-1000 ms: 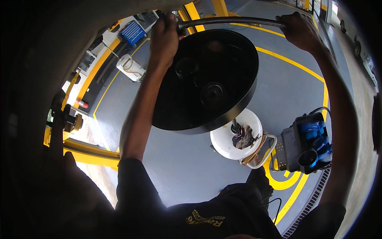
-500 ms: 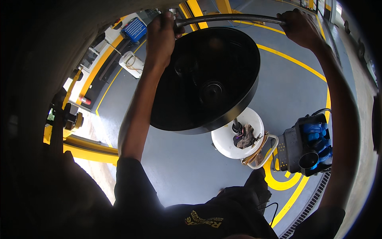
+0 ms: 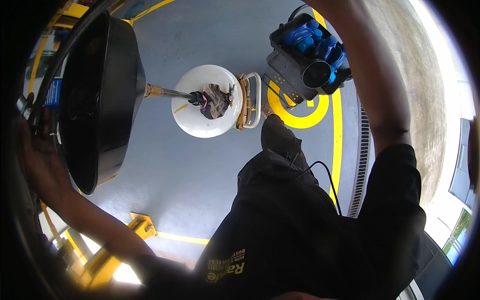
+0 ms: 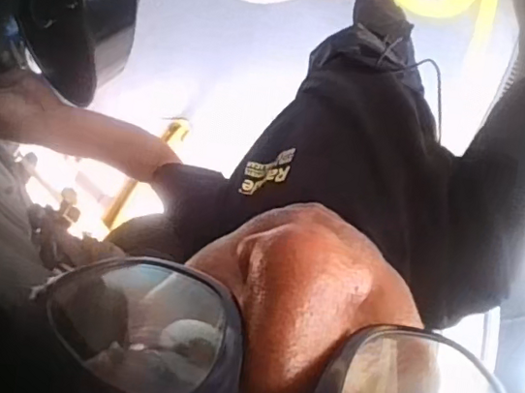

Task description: The person removes the oil drain plug from a vehicle using a wrench, allowing oil to drain into a collection pan. After wiping the area, the person reinstalls the plug and tightens it. The person then retrieves a bottle of gear oil and pours it into the vehicle's fill port.

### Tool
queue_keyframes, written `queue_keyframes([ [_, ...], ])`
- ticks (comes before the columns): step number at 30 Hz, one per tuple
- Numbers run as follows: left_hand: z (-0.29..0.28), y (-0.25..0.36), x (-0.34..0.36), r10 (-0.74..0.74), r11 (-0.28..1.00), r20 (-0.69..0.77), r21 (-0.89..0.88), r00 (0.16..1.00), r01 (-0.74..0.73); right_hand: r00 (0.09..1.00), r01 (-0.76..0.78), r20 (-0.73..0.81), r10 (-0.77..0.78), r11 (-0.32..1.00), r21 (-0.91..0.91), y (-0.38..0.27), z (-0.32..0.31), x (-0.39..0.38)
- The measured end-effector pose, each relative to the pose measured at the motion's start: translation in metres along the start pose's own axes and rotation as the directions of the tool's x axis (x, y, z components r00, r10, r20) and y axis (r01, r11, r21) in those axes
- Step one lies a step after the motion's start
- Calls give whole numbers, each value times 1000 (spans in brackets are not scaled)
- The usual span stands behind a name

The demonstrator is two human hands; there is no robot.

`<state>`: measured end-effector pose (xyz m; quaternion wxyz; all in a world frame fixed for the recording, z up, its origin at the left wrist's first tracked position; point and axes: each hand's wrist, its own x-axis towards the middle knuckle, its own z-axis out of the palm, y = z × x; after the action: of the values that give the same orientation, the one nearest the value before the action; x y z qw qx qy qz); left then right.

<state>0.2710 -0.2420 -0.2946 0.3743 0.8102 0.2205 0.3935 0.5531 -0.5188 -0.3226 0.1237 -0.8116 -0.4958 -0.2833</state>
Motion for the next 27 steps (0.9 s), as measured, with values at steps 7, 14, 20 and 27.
queue_keyframes([
  [7,290,-45,-110,-133,968,367,-153,921,201,742,-626,504,442,726,285,88,163,-266],
  [14,525,-323,-134,-425,905,463,234,778,356,184,-847,449,875,373,-379,243,317,-346],
  [20,689,-478,-83,-485,795,392,571,782,206,393,-755,309,866,496,-430,470,507,-273],
  [27,785,-623,-19,-424,758,264,627,866,180,562,-340,635,530,848,-408,677,746,-235],
])
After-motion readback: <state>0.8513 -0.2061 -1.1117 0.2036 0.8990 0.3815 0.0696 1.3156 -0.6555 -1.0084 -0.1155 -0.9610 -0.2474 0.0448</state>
